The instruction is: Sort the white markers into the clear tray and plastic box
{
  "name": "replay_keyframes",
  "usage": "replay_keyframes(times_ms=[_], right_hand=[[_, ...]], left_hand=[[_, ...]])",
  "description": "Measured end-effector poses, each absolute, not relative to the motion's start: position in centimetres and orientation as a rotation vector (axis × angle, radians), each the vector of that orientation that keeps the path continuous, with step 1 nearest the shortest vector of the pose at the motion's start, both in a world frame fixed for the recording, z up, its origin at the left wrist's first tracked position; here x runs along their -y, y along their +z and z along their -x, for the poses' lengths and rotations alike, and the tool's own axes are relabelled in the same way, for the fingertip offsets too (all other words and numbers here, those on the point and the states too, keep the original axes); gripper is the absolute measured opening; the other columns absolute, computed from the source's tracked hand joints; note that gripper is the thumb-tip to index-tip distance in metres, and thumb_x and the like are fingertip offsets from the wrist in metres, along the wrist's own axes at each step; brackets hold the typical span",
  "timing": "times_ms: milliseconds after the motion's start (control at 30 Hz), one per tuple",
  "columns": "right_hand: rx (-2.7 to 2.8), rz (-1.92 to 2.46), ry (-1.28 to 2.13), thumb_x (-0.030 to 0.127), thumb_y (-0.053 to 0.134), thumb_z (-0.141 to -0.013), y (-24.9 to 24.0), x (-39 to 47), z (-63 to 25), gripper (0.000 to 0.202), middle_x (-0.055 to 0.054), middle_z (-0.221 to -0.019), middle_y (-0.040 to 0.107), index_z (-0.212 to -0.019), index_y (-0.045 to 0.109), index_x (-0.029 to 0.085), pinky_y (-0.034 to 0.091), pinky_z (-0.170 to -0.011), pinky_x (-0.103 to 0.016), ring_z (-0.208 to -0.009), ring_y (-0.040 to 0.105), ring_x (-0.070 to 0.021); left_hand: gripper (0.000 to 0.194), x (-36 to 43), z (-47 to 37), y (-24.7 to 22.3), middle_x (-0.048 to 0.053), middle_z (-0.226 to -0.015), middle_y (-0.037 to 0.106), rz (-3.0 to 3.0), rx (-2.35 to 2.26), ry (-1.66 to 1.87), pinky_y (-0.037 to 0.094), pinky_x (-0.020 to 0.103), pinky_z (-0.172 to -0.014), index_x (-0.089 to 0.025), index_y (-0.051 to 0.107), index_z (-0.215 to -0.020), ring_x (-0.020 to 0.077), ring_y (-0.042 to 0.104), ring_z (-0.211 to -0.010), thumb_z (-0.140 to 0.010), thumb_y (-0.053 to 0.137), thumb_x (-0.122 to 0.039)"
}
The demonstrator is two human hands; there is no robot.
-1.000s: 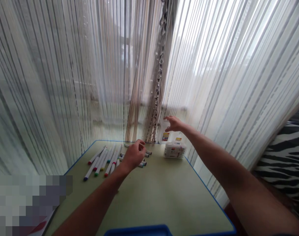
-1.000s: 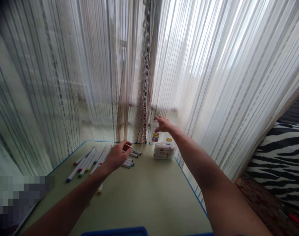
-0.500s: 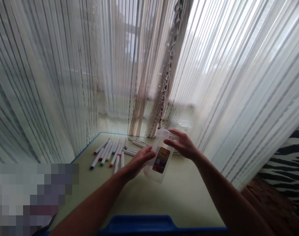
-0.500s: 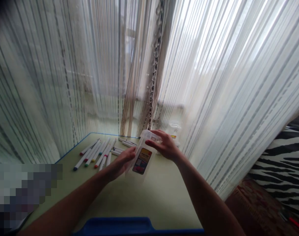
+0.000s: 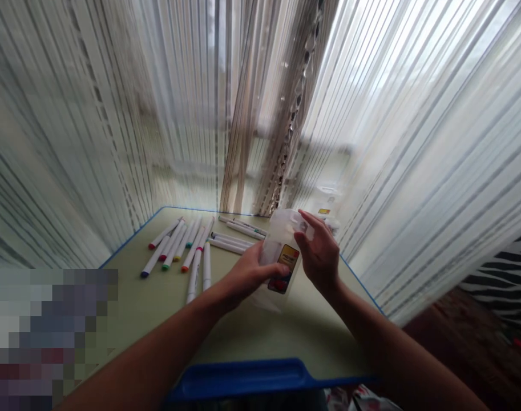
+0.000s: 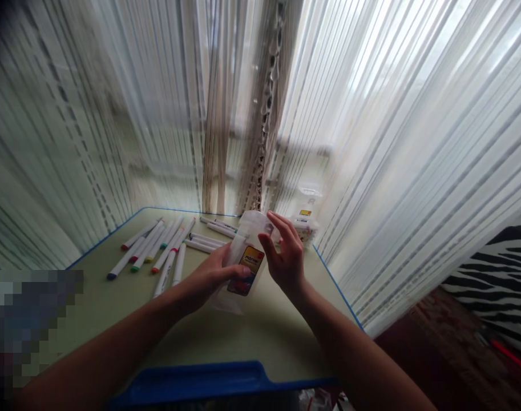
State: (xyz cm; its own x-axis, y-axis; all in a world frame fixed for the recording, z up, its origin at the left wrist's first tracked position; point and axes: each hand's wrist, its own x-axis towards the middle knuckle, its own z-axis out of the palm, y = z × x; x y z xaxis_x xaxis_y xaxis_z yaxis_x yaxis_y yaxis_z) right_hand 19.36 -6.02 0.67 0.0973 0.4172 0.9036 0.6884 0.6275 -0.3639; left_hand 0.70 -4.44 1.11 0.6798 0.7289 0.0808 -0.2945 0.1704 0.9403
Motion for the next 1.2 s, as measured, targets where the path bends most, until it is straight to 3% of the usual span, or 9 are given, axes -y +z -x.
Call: replay_keyframes(times_ms=[267,533,1200], right_hand=[[1.469,0.767,-0.217,0.025,0.071,-0.091,0.7,6.3,-18.2,0.031,-0.010,-0.127,0.068,-0.121,0.067,0.029,0.053,-0.104,-0.054,-0.123,0.064,-0.0284],[1.586,0.788,-0.107,0.021,0.069,-0.090,1.4,7.5,-17.6,0.028,-0.009,-0.125,0.067,-0.117,0.067,0.029,0.056,-0.098,-0.053,-0.120,0.064,-0.0288],[1.647,0.756,-0.047,0.019,0.062,-0.095,1.5,7.6,-17.5,0.024,-0.009,-0.125,0.063,-0.116,0.058,0.027,0.054,-0.101,-0.053,-0.121,0.061,-0.0269]], left_hand=[[0.055,4.8,-0.6,1.1,0.009,-0.101,0.075,-1.292,-0.483,0.773,0.056,0.036,-0.082,-0.015,0.062,-0.119,0.0254,0.072,-0.093,-0.069,0.084,-0.022],[0.048,5.4,-1.5,0.3,0.006,-0.094,0.072,-1.360,-0.573,0.925,0.053,0.031,-0.072,-0.016,0.064,-0.110,0.0204,0.067,-0.082,-0.076,0.083,-0.043],[0.045,5.2,-2.0,-0.3,0.004,-0.093,0.070,-1.397,-0.596,0.975,0.052,0.030,-0.076,-0.016,0.063,-0.108,0.0206,0.065,-0.084,-0.076,0.082,-0.041]])
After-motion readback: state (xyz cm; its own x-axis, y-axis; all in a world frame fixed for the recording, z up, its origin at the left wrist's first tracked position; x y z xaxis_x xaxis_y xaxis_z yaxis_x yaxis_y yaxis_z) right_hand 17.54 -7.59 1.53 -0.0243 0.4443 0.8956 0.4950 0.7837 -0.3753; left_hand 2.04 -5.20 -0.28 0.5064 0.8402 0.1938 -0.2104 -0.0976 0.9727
